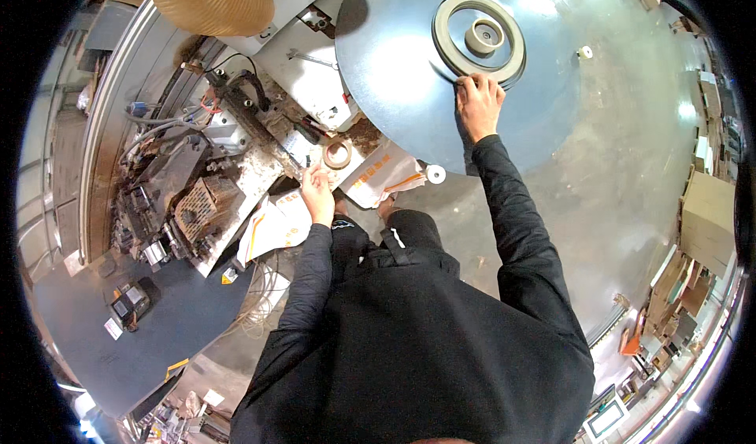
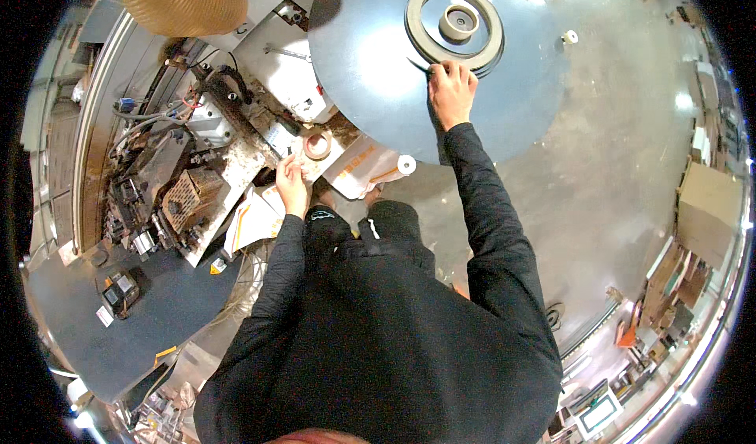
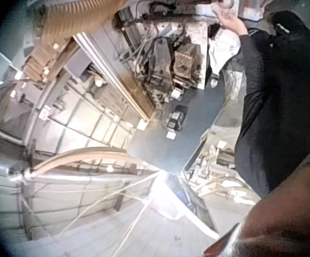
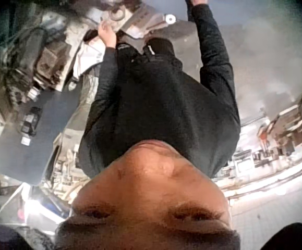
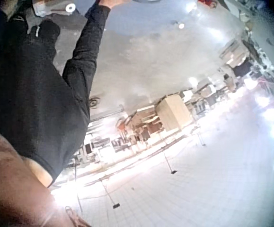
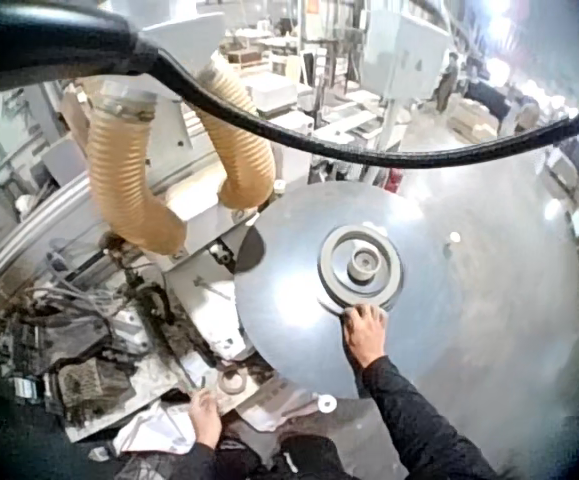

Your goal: The person walks to an industrial edge-banding machine, fits a roll of edging tape onto a circular dispenser, trims the material with a utility knife, and then adjusts components inside the machine casing.

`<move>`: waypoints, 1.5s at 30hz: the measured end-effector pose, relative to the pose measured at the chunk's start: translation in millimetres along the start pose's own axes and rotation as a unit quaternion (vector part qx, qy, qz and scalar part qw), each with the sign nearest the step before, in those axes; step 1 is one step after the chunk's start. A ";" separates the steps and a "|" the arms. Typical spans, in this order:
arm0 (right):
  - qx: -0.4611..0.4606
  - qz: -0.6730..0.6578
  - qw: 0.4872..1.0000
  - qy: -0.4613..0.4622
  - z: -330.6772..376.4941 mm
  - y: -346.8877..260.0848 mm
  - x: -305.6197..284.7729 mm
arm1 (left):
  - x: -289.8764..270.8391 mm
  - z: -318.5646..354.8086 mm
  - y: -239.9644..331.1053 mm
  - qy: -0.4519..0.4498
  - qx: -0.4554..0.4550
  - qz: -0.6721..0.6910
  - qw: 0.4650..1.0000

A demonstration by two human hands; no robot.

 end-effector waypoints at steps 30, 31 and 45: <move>-0.334 -0.342 0.849 -0.225 38.1 -501.7 0.4 | -339.1 17.5 49.2 0.141 0.273 -0.550 0.776; -0.335 -0.342 0.849 -0.223 39.0 -516.7 4.3 | -354.5 15.8 50.7 0.150 0.253 -0.566 0.770; -0.386 -0.329 0.818 -0.271 -1.9 -593.9 24.3 | -432.3 -26.1 92.8 0.157 0.256 -0.551 0.779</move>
Point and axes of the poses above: each hand's wrist, its own z-axis away from the middle knuckle, its own x-axis out of the palm, y = z × x, the point moved 3 cm from there along -z, towards the middle knuckle, and after that the axes turned 7 degrees about -x, right-handed, at the moved point
